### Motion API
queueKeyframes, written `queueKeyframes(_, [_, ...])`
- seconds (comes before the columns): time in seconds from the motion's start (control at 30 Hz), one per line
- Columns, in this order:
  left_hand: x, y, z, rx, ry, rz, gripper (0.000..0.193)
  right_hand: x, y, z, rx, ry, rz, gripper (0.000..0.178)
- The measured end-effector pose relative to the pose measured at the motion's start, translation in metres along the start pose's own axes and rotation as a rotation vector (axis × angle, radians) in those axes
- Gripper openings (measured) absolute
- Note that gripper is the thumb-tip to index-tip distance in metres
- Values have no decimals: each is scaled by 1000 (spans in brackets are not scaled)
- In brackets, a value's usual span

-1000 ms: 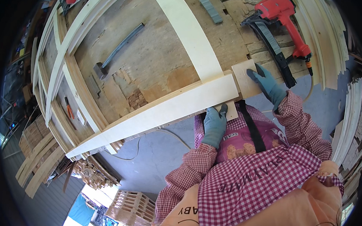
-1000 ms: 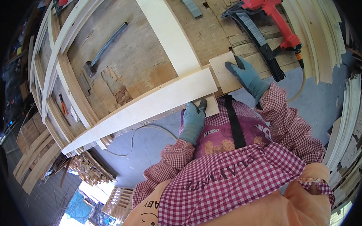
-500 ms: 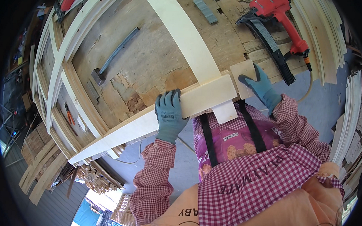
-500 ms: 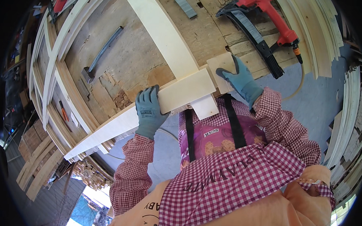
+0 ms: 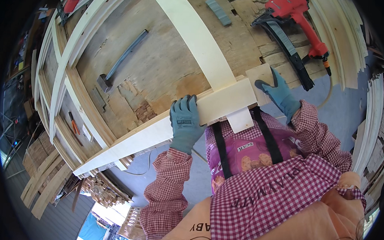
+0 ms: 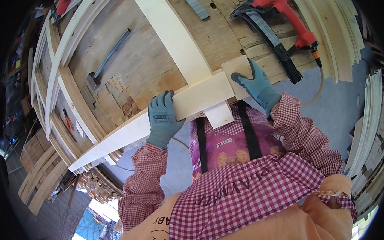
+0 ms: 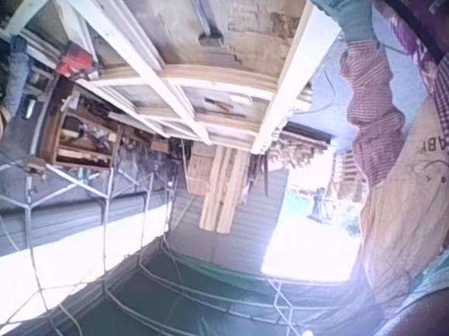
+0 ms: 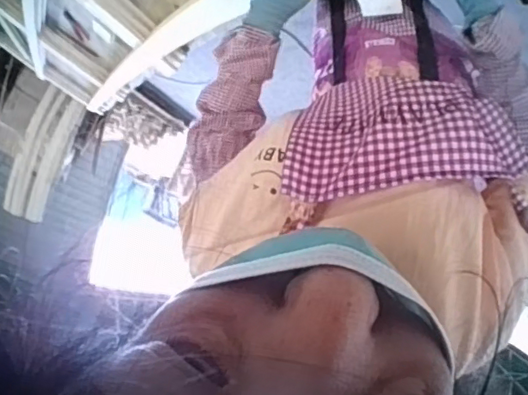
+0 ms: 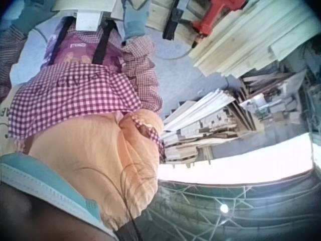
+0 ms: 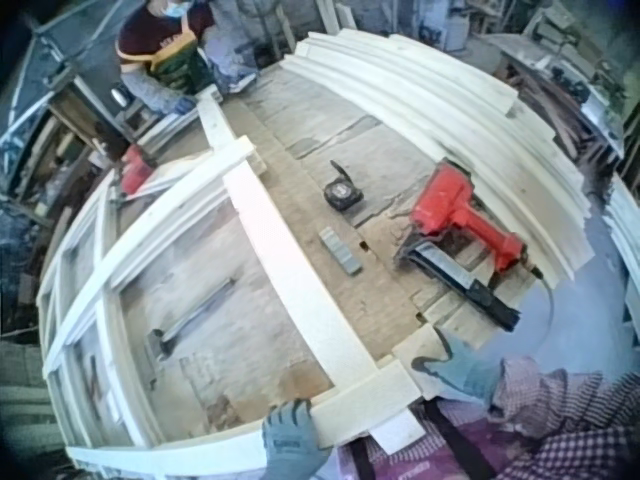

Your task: The person assembles a wooden frame structure on a workbench. They position wooden planks and small blocks, then use a nail gun to fasten the pieces together. The person repeatedly aligns and secures multiple joints to build the frame.

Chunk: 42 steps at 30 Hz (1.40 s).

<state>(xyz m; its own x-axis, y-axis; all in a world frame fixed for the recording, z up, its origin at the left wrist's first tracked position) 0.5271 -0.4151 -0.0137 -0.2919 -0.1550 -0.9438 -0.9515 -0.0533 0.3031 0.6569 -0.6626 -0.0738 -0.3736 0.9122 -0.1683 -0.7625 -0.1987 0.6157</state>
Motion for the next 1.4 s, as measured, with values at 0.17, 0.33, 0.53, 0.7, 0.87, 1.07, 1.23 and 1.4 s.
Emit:
queueKeyframes(0.17, [0, -11, -8, 65, 13, 27, 88, 9, 11, 17, -9, 45, 58, 82])
queueKeyframes(0.33, [-7, -15, -18, 70, 51, 2, 91, 10, 16, 13, 90, 129, 51, 91])
queueKeyframes(0.53, [-8, -28, -37, 85, 129, 57, 92, 15, 19, 15, 182, -99, 77, 90])
queueKeyframes(0.7, [4, -37, -38, 104, 160, 142, 88, 13, 14, 15, 49, -16, 26, 87])
queueKeyframes(0.87, [6, -38, -36, 118, 211, 119, 85, 15, 13, 14, 83, -73, 88, 84])
queueKeyframes(1.07, [5, -37, -36, 129, 214, 164, 83, 16, 13, 17, 70, -85, 121, 78])
queueKeyframes(1.23, [4, -38, -37, 117, 217, 182, 86, 18, 14, 21, 70, -83, 110, 74])
queueKeyframes(1.4, [8, -39, -39, 94, 158, 219, 87, 18, 15, 19, 141, -64, 101, 82])
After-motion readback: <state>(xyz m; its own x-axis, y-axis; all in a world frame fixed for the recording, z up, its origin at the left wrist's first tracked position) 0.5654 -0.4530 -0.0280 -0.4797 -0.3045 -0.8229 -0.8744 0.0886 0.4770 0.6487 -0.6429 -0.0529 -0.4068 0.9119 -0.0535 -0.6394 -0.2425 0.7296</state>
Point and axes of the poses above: each hand's wrist, its own y-axis away from the middle knuckle, its own x-axis out of the palm, z = x × y, the point moved 8 cm from there along -y, towards the middle knuckle, and after that the axes turned 8 degrees about -y, right-handed, at the moved point
